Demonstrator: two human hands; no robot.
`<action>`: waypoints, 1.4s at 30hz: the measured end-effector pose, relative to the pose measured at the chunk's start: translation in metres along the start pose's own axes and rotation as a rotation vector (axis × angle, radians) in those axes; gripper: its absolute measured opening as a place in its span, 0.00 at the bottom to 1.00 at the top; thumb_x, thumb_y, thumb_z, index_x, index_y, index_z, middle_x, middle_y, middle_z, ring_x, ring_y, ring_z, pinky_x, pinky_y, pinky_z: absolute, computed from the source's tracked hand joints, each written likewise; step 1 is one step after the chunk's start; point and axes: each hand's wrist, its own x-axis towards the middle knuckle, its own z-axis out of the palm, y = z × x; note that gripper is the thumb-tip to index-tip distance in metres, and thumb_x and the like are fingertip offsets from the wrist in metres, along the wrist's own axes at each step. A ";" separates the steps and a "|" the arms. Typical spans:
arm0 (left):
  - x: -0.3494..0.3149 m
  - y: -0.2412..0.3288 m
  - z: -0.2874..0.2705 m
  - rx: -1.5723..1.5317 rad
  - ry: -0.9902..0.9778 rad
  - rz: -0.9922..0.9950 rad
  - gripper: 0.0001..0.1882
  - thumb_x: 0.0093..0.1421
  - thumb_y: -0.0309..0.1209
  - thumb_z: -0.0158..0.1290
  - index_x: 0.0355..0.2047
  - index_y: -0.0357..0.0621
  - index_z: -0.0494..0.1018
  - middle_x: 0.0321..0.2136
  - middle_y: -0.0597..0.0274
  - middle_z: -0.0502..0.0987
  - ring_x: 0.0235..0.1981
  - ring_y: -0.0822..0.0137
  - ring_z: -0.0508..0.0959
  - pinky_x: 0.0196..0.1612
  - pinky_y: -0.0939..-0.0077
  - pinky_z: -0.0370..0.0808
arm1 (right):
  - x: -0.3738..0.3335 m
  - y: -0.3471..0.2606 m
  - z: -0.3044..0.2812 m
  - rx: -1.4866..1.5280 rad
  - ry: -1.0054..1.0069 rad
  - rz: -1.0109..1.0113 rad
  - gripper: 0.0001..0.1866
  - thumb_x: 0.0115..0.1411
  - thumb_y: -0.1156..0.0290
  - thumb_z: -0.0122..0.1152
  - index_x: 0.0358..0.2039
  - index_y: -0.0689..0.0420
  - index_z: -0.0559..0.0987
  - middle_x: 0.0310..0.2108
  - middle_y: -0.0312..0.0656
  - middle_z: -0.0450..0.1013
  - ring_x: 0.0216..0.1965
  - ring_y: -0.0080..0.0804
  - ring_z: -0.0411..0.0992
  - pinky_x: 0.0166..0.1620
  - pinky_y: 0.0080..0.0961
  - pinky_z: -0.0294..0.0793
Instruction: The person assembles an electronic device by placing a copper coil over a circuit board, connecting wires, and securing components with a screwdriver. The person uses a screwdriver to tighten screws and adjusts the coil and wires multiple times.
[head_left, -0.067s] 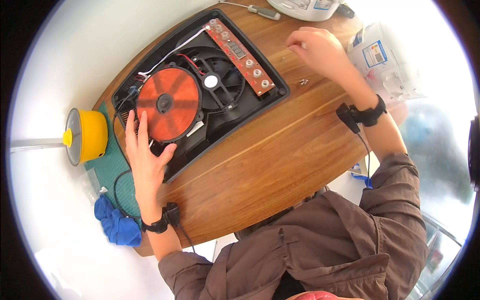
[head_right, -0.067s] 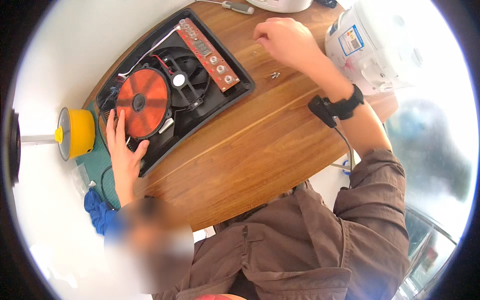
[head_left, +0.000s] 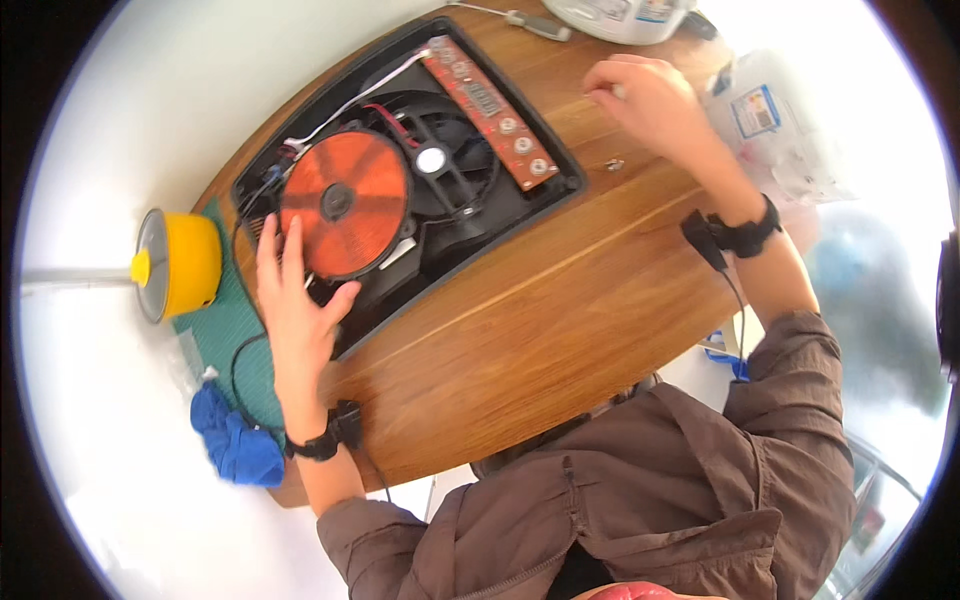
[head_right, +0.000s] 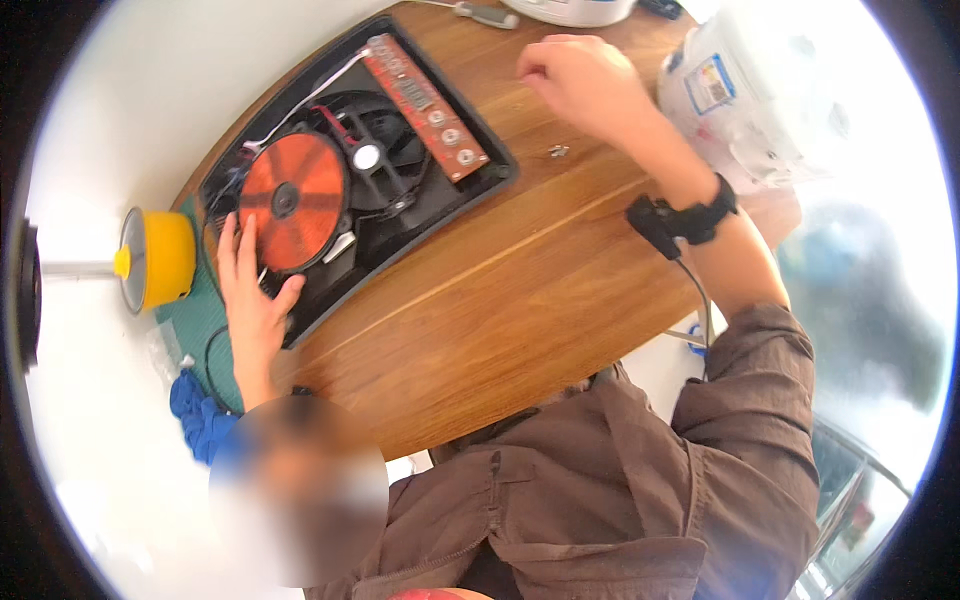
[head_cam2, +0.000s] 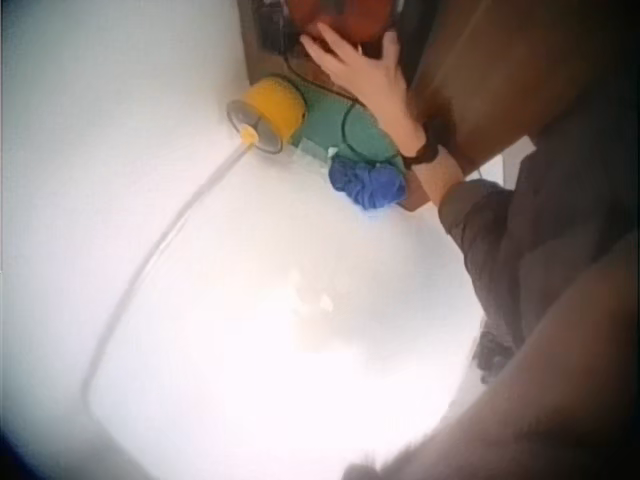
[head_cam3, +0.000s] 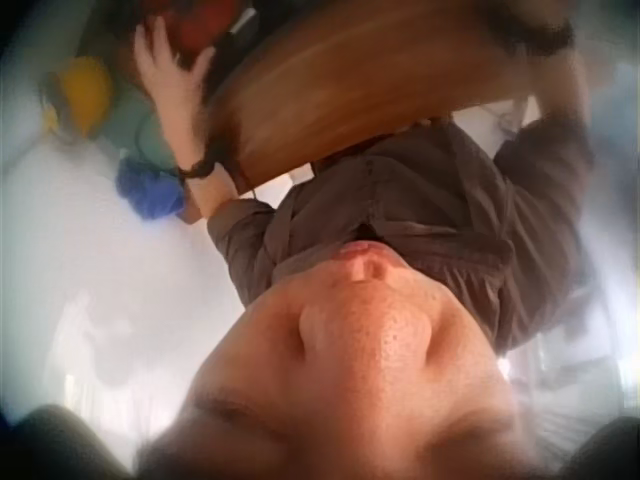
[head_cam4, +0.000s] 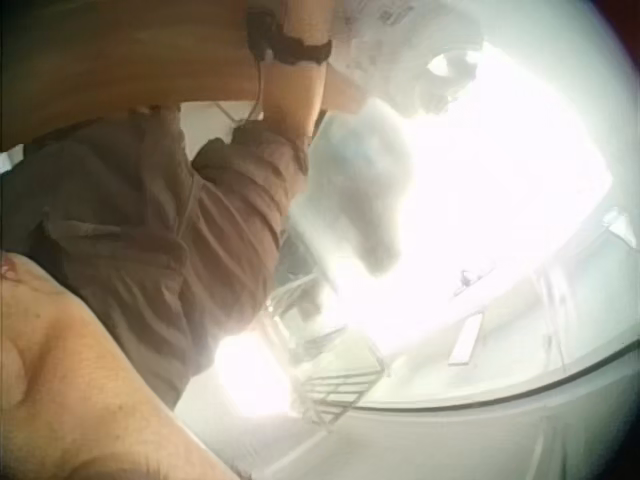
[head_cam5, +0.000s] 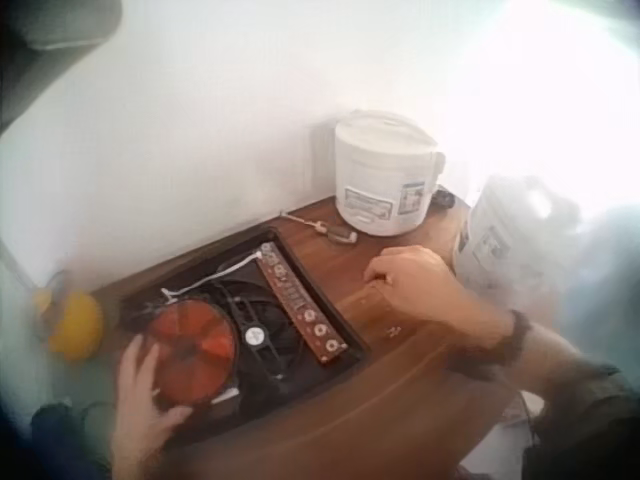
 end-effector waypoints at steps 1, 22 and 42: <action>0.002 -0.001 0.001 0.029 0.013 0.040 0.50 0.48 0.38 0.72 0.70 0.46 0.63 0.72 0.43 0.57 0.69 0.40 0.62 0.68 0.51 0.65 | -0.002 0.000 -0.007 0.024 0.009 -0.021 0.07 0.63 0.68 0.61 0.36 0.56 0.83 0.37 0.43 0.81 0.41 0.48 0.79 0.46 0.42 0.78; -0.021 0.070 -0.047 -0.834 -0.161 0.019 0.14 0.57 0.25 0.67 0.43 0.39 0.79 0.35 0.61 0.80 0.36 0.69 0.81 0.42 0.75 0.78 | -0.005 -0.197 -0.028 0.760 -0.245 -0.399 0.07 0.54 0.82 0.70 0.34 0.59 0.83 0.29 0.42 0.77 0.30 0.40 0.77 0.33 0.31 0.76; -0.035 0.066 0.011 -1.579 -0.235 -0.088 0.06 0.69 0.21 0.54 0.42 0.34 0.80 0.40 0.58 0.75 0.37 0.74 0.76 0.41 0.79 0.74 | 0.005 -0.176 -0.024 1.464 -0.050 -0.049 0.28 0.63 0.68 0.59 0.60 0.70 0.68 0.35 0.40 0.71 0.35 0.23 0.69 0.41 0.25 0.71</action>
